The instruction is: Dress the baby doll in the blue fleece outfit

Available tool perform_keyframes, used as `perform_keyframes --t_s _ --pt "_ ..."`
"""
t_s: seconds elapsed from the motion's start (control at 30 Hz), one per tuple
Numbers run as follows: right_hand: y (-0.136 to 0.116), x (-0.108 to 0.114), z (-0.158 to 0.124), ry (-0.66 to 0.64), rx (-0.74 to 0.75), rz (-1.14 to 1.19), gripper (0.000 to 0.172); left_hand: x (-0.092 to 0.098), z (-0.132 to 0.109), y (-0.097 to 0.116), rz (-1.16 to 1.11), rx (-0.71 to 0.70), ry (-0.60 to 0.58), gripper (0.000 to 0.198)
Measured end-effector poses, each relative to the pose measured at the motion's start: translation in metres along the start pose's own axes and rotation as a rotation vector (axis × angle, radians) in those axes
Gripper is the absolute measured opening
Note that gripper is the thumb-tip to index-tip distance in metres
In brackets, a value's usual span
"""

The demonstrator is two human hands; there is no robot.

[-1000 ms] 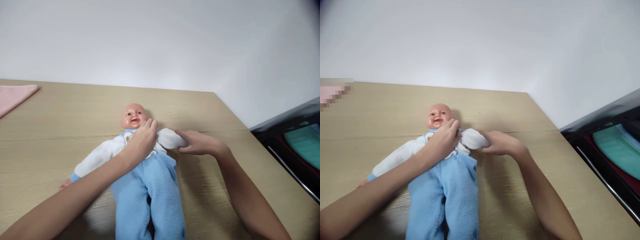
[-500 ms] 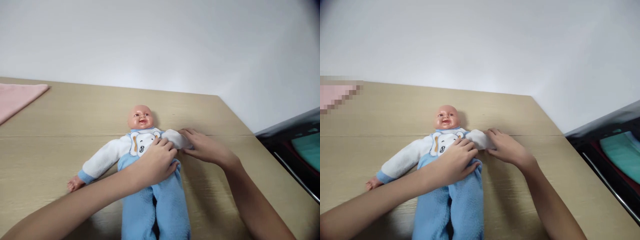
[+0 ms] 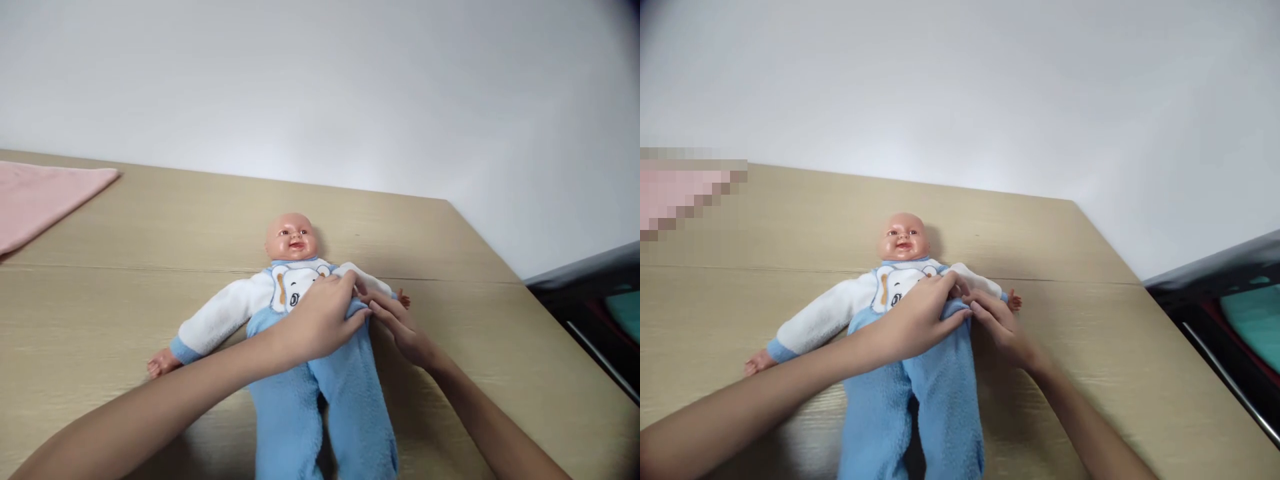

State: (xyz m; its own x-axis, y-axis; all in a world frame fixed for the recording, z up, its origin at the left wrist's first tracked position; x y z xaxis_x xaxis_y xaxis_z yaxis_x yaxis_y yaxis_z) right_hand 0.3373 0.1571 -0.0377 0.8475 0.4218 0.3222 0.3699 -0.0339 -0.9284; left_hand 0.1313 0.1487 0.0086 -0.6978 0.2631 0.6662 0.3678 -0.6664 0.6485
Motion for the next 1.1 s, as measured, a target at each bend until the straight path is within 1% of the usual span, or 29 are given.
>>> perform_keyframes --t_s 0.07,0.1,0.2,0.23,0.3,0.37,0.4,0.43,0.47,0.53,0.6,0.7,0.77,0.83,0.9,1.0,1.03,1.1 --pt "0.007 -0.001 0.002 -0.052 -0.101 0.124 0.037 0.003 -0.001 0.000 -0.080 -0.023 0.039 0.020" --pt "0.009 -0.003 0.002 -0.104 -0.140 0.172 0.036 0.006 -0.002 0.001 -0.097 -0.033 0.049 0.021" --pt "0.013 -0.012 0.003 -0.257 -0.224 0.312 0.038 0.020 -0.012 0.009 -0.049 -0.081 0.086 0.019" --pt "0.013 -0.016 0.003 -0.286 -0.255 0.370 0.041 0.026 -0.020 0.012 -0.011 -0.108 0.111 0.018" --pt "0.011 -0.026 0.002 -0.324 -0.329 0.516 0.047 0.039 -0.043 0.015 0.073 -0.167 0.189 0.014" --pt "0.007 -0.036 0.000 -0.320 -0.379 0.688 0.041 0.051 -0.074 0.011 0.188 -0.167 0.273 0.014" --pt "0.005 -0.040 -0.001 -0.299 -0.384 0.762 0.037 0.057 -0.090 0.007 0.248 -0.138 0.312 0.013" --pt "0.003 -0.043 -0.002 -0.261 -0.378 0.814 0.034 0.061 -0.106 0.002 0.293 -0.092 0.318 0.013" --pt "0.001 -0.045 -0.003 -0.212 -0.365 0.840 0.033 0.065 -0.121 -0.005 0.311 -0.010 0.303 0.013" --pt "-0.001 -0.047 -0.004 -0.112 -0.349 0.842 0.036 0.069 -0.146 -0.017 0.341 0.154 0.241 0.016" --pt "0.000 -0.048 -0.004 -0.012 -0.355 0.825 0.041 0.070 -0.161 -0.021 0.332 0.235 0.153 0.025" --pt "0.005 -0.048 -0.003 0.089 -0.386 0.790 0.049 0.066 -0.167 -0.018 0.243 0.283 0.058 0.034" --pt "0.007 -0.049 0.000 0.104 -0.380 0.725 0.054 0.064 -0.168 -0.017 0.171 0.349 0.051 0.037" --pt "0.010 -0.049 0.002 0.106 -0.330 0.614 0.055 0.063 -0.168 -0.017 0.096 0.408 0.054 0.040" --pt "0.011 -0.050 0.002 0.147 -0.238 0.453 0.050 0.063 -0.168 -0.018 0.029 0.434 0.044 0.042" --pt "0.011 -0.052 -0.002 0.300 -0.060 0.177 0.034 0.065 -0.169 -0.021 0.014 0.443 0.037 0.042" --pt "0.011 -0.052 -0.004 0.363 0.000 0.113 0.029 0.066 -0.169 -0.022 0.031 0.438 0.039 0.042" --pt "0.010 -0.052 -0.007 0.448 0.085 0.070 0.021 0.067 -0.169 -0.022 0.074 0.421 0.044 0.040"
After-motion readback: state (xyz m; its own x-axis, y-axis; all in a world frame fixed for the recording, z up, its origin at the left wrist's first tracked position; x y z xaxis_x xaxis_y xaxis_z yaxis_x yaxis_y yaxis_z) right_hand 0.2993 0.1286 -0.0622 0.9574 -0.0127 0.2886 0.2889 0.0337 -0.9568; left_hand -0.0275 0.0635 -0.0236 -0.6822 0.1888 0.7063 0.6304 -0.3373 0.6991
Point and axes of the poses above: each hand's wrist, its own z-axis towards the middle knuckle, its own x-axis out of the back of the hand, y = z × x, the point moved 3 cm from there along z, towards the middle knuckle, and after that the axes turned 15 degrees about -x, right-handed, at the moved point
